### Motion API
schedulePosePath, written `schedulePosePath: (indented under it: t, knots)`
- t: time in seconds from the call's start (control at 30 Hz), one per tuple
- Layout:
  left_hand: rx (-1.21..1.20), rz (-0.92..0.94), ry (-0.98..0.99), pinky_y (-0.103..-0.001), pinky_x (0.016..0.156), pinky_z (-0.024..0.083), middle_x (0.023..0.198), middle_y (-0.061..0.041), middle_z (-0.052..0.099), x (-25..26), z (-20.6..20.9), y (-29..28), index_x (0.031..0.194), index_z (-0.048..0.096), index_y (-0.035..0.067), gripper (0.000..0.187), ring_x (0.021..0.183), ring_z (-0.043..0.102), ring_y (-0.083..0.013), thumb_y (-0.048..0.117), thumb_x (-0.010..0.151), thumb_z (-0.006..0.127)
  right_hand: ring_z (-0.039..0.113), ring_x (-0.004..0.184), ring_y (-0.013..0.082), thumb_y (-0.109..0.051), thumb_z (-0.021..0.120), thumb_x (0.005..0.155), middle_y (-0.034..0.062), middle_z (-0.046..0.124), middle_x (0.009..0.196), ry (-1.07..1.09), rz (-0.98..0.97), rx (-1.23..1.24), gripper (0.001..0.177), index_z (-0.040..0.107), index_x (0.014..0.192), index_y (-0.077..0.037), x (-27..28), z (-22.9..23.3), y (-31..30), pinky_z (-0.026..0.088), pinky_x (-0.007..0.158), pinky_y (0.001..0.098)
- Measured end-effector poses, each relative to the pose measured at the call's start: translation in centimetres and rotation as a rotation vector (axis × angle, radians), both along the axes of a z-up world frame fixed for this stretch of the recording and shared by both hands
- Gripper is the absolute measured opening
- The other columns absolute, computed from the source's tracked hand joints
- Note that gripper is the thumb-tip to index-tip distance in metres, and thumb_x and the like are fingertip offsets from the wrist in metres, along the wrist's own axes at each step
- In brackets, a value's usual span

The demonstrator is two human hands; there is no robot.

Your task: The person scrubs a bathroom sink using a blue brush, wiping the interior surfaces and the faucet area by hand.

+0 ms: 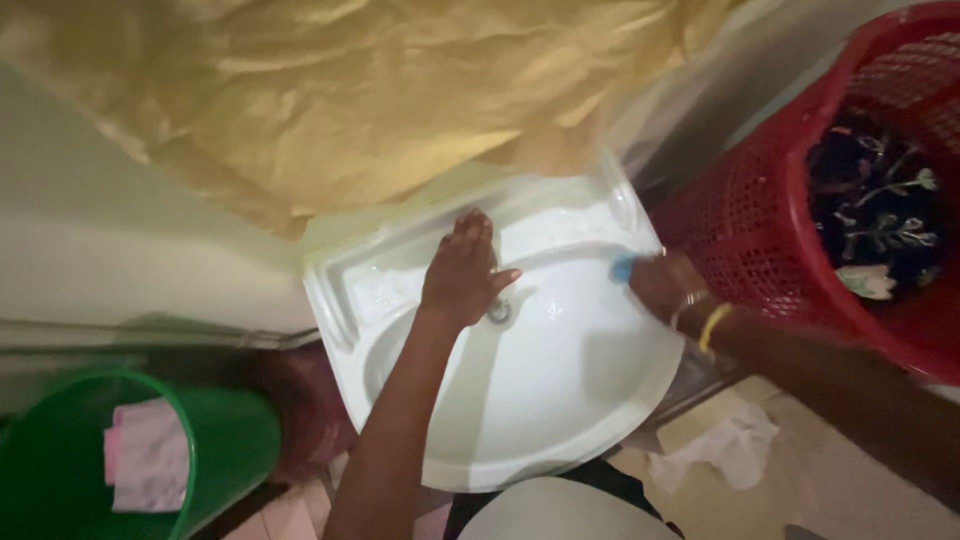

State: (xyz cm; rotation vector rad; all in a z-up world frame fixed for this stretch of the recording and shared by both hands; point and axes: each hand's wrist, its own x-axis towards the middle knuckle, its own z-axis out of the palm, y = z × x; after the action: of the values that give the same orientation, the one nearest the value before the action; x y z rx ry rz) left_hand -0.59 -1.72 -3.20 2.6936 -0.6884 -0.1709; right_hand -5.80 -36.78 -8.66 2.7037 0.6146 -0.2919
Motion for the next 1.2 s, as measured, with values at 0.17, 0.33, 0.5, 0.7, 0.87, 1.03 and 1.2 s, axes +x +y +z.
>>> schedulePosePath:
  t: [0.17,0.33,0.5,0.7,0.87,1.03,1.2]
  knots:
    - [0.025,-0.005,-0.083,-0.048,0.119,0.028,0.161,-0.024,0.033,-0.2,-0.1,-0.4,0.151,0.032,-0.007,0.092,0.15,0.028,-0.0386,0.06,0.095,0.059,0.071,0.09,0.0365,-0.011,0.054,0.087,0.0158,0.073,0.104,0.434,-0.003,0.135,0.048,0.063,0.132,-0.024,-8.7,-10.8,7.3,0.056,0.079,0.0515]
    - [-0.001,-0.015,-0.025,-0.047,0.119,0.029,0.158,-0.025,0.036,0.1,0.4,-0.1,0.151,0.033,-0.008,0.091,0.149,0.029,-0.0382,0.056,0.092,0.061,0.071,0.098,0.0341,-0.009,0.058,0.086,0.0138,0.074,0.107,0.543,0.162,0.292,0.033,0.072,0.115,-0.017,-12.0,-14.1,10.6,0.053,0.091,0.0512]
    - [0.029,-0.003,-0.043,-0.049,0.115,0.032,0.156,-0.025,0.037,0.6,1.6,-0.1,0.148,0.035,-0.007,0.087,0.147,0.032,-0.0384,0.056,0.094,0.06,0.075,0.068,0.0273,-0.019,0.055,0.097,0.0099,0.074,0.077,0.049,-0.257,0.118,0.018,0.071,0.091,-0.012,0.5,-11.9,1.1,0.058,0.059,0.0421]
    - [0.082,0.008,-0.024,-0.049,0.117,0.035,0.159,-0.02,0.039,0.4,2.0,-0.2,0.15,0.036,-0.004,0.081,0.149,0.034,-0.0343,0.056,0.099,0.055,0.074,0.073,0.031,-0.018,0.048,0.097,0.0099,0.075,0.082,0.094,-0.182,0.321,0.023,0.07,0.095,-0.012,-3.8,-18.3,13.6,0.057,0.063,0.0481]
    - [0.009,0.044,-0.066,-0.05,0.118,0.029,0.161,-0.021,0.033,0.0,1.3,-0.3,0.151,0.032,-0.003,0.084,0.15,0.029,-0.0353,0.058,0.098,0.054,0.073,0.08,0.033,-0.016,0.056,0.083,0.0118,0.076,0.086,0.473,0.074,0.352,0.018,0.072,0.091,-0.016,-9.7,-13.8,12.4,0.057,0.073,0.0499]
    - [-0.012,0.057,0.031,-0.047,0.12,0.027,0.162,-0.019,0.03,-0.2,1.2,-0.4,0.153,0.03,-0.002,0.085,0.152,0.026,-0.034,0.057,0.097,0.054,0.074,0.072,0.0302,-0.019,0.046,0.103,0.0109,0.075,0.079,0.089,-0.261,0.266,0.025,0.069,0.095,-0.013,-2.7,-13.0,9.7,0.058,0.064,0.0458]
    - [-0.005,0.041,-0.004,-0.047,0.121,0.03,0.162,-0.019,0.033,-0.2,0.8,-0.2,0.154,0.033,-0.002,0.084,0.152,0.028,-0.0334,0.054,0.096,0.057,0.074,0.076,0.0325,-0.014,0.051,0.091,0.0118,0.075,0.084,0.153,-0.273,0.404,0.021,0.069,0.101,-0.014,-1.3,-17.6,16.3,0.058,0.065,0.0481]
